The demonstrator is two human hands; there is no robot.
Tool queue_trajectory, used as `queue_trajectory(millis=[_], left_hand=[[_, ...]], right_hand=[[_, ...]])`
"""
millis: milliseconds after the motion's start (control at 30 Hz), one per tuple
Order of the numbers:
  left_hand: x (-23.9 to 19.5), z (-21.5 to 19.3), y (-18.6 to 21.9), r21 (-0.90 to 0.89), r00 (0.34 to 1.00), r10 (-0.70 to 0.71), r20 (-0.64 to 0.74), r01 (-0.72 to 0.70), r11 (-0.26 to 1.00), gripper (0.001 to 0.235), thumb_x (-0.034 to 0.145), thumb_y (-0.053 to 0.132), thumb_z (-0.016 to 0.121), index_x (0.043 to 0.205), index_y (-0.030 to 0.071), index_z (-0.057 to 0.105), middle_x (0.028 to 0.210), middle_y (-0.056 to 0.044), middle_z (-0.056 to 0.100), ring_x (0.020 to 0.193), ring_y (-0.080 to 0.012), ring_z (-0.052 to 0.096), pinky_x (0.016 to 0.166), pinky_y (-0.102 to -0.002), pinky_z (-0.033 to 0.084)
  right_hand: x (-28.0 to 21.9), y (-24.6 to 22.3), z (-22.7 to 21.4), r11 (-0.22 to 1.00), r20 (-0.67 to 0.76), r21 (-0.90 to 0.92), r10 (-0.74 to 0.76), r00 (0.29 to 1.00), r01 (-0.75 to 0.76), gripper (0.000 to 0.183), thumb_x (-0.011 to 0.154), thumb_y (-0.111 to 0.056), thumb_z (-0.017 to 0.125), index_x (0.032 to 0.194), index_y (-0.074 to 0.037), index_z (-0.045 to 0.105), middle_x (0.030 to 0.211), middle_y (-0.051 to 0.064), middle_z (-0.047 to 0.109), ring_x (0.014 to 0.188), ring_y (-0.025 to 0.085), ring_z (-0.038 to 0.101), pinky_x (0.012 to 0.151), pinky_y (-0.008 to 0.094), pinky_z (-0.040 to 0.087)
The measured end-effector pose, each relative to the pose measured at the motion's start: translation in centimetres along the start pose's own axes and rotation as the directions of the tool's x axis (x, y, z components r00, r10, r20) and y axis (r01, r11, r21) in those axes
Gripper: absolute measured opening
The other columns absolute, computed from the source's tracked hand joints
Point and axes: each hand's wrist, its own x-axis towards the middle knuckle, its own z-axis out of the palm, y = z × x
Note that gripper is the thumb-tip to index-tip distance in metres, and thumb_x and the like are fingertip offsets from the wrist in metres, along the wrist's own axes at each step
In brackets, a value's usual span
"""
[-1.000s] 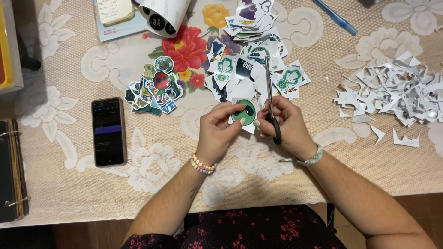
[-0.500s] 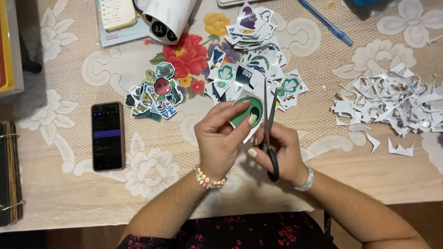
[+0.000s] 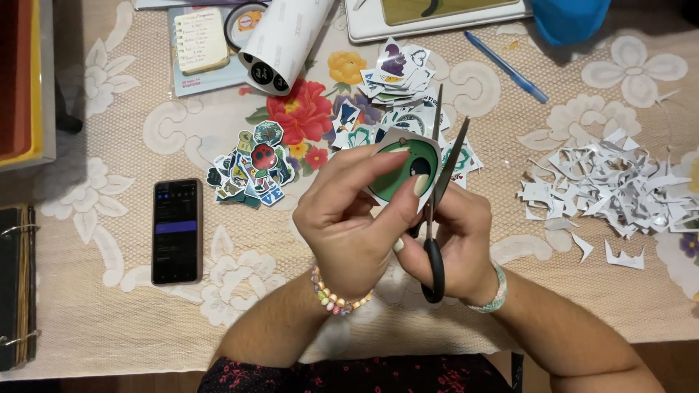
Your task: A person uses scissors to carefully cut out individual stickers from printed sheets, following their outlines.
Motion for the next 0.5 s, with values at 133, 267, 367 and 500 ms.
queue_trajectory(millis=[133,267,367,500], left_hand=[[0.03,-0.19,-0.23,0.025,1.0,0.017,0.001,-0.017,1.0,0.027,0.084,0.003,0.082,0.109,0.007,0.072,0.108,-0.011,0.071,0.095,-0.0155,0.07,0.084,-0.025,0.059],[-0.09,-0.05,-0.4,0.018,0.999,0.041,-0.012,-0.041,0.999,0.027,0.085,0.003,0.082,0.109,0.008,0.072,0.109,-0.011,0.072,0.097,-0.0177,0.072,0.087,-0.026,0.061],[-0.1,0.02,-0.5,0.011,0.999,0.041,-0.02,-0.041,0.999,0.028,0.085,0.002,0.082,0.11,0.008,0.071,0.109,-0.012,0.072,0.097,-0.0178,0.072,0.087,-0.027,0.061],[-0.06,-0.13,-0.54,0.054,0.999,0.048,-0.013,-0.047,0.997,0.027,0.086,0.005,0.082,0.11,0.008,0.071,0.11,-0.013,0.072,0.095,-0.0174,0.072,0.081,-0.025,0.06]], right_hand=[[-0.13,0.48,0.21,1.0,-0.006,0.008,0.001,1.0,-0.001,0.021,0.078,-0.022,0.065,0.072,-0.009,0.049,0.065,0.0,0.045,0.059,0.013,0.038,0.056,0.027,0.032],[-0.18,0.38,0.34,1.0,-0.021,-0.011,0.024,0.999,-0.025,0.023,0.077,-0.021,0.066,0.071,-0.009,0.047,0.065,-0.001,0.043,0.06,0.012,0.036,0.056,0.027,0.031],[-0.07,0.13,0.4,0.999,-0.026,-0.012,0.042,0.999,-0.042,0.02,0.075,-0.014,0.065,0.071,-0.01,0.046,0.065,-0.001,0.041,0.061,0.011,0.035,0.056,0.027,0.031],[-0.11,-0.03,0.47,0.998,-0.042,-0.021,0.063,0.997,-0.064,0.018,0.072,-0.009,0.063,0.07,-0.011,0.045,0.064,-0.002,0.04,0.06,0.01,0.034,0.056,0.026,0.03]])
